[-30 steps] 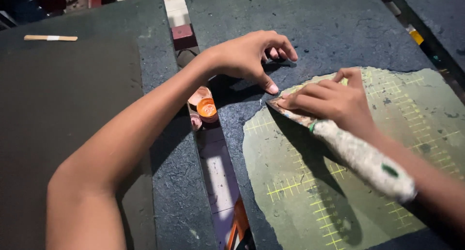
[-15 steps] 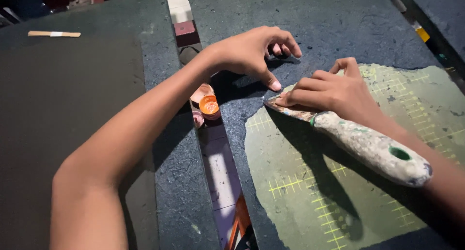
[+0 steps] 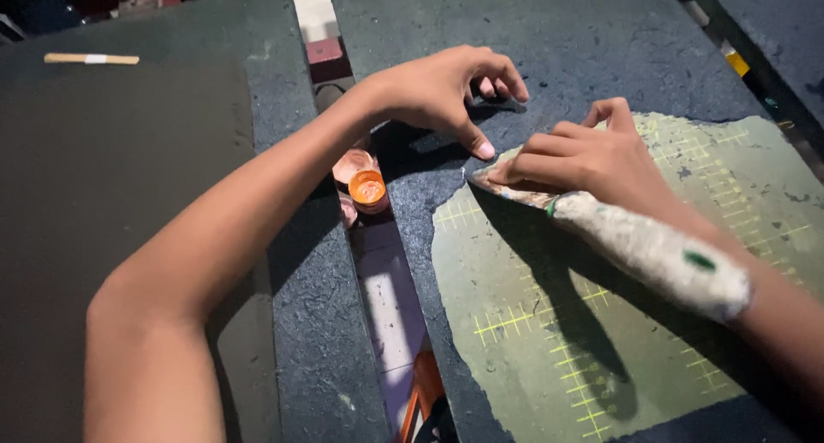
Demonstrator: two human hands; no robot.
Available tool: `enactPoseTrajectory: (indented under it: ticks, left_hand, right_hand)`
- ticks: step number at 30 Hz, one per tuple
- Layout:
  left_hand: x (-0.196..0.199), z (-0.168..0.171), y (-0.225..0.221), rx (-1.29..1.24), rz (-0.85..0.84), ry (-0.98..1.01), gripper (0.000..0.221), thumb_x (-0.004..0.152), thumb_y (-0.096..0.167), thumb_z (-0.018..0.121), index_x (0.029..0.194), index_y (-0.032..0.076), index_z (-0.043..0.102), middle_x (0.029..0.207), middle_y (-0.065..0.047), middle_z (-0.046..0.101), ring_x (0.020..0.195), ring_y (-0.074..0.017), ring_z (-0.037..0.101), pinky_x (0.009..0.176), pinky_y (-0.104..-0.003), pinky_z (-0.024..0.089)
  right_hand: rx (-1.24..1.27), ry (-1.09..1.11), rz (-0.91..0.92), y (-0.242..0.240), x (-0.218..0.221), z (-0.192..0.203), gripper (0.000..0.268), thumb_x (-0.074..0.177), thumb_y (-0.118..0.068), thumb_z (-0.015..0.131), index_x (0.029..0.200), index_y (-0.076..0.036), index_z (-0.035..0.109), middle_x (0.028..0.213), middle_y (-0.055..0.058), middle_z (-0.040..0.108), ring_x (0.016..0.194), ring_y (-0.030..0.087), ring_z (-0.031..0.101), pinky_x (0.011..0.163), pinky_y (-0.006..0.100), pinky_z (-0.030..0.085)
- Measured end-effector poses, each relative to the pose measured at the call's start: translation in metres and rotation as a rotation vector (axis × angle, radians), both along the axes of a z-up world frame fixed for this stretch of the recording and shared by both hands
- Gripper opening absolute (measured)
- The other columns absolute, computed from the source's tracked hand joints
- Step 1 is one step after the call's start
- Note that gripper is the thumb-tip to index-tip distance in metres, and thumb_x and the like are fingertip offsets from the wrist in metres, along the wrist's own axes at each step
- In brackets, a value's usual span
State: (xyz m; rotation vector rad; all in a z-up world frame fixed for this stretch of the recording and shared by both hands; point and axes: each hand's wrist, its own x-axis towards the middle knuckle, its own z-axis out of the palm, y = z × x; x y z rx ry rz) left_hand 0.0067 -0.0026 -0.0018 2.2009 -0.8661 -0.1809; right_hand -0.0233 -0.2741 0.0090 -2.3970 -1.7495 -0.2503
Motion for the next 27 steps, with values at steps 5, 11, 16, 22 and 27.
enactPoseTrajectory:
  ticks: [5,11,16,22,27]
  left_hand:
    - [0.004,-0.004,0.001,-0.010,-0.017,-0.006,0.068,0.068,0.031,0.096,0.126,0.016,0.065,0.125,-0.003,0.064,0.113,-0.0178,0.057,0.093,-0.033,0.047]
    - [0.000,0.002,0.001,0.001,0.005,0.027,0.066,0.068,0.033,0.095,0.125,0.017,0.066,0.127,-0.003,0.063,0.115,-0.0188,0.058,0.093,-0.035,0.049]
    - [0.002,-0.002,0.000,0.014,0.003,-0.004,0.067,0.068,0.036,0.095,0.125,0.018,0.066,0.125,-0.004,0.064,0.115,-0.0198,0.059,0.092,-0.035,0.049]
    - [0.000,0.000,0.001,-0.001,-0.017,-0.006,0.066,0.070,0.033,0.095,0.126,0.016,0.065,0.128,-0.005,0.063,0.117,-0.0208,0.058,0.094,-0.037,0.049]
    - [0.000,0.005,0.001,0.018,0.016,0.019,0.066,0.068,0.034,0.094,0.125,0.018,0.066,0.125,-0.003,0.064,0.113,-0.0178,0.058,0.087,-0.033,0.048]
  right_hand:
    - [0.144,-0.210,-0.004,0.001,-0.004,-0.008,0.006,0.106,-0.026,0.068,0.109,-0.031,0.070,0.093,-0.015,0.070,0.076,0.008,0.059,0.091,0.039,0.028]
    - [0.067,0.189,-0.002,-0.004,0.005,0.007,0.042,0.090,-0.058,0.049,0.105,-0.032,0.079,0.097,-0.013,0.078,0.088,0.013,0.067,0.094,0.048,0.025]
    - [0.018,-0.071,-0.042,-0.002,-0.009,0.007,0.020,0.105,-0.042,0.052,0.106,-0.034,0.071,0.098,-0.014,0.071,0.083,0.011,0.061,0.091,0.043,0.026]
    - [0.164,-0.390,-0.004,-0.003,0.002,-0.017,0.006,0.107,-0.036,0.073,0.104,-0.032,0.069,0.093,-0.013,0.070,0.077,0.008,0.061,0.090,0.038,0.031]
    - [0.086,0.095,-0.023,-0.006,-0.001,0.005,0.033,0.102,-0.043,0.050,0.117,-0.032,0.076,0.094,-0.012,0.073,0.087,0.012,0.064,0.094,0.046,0.024]
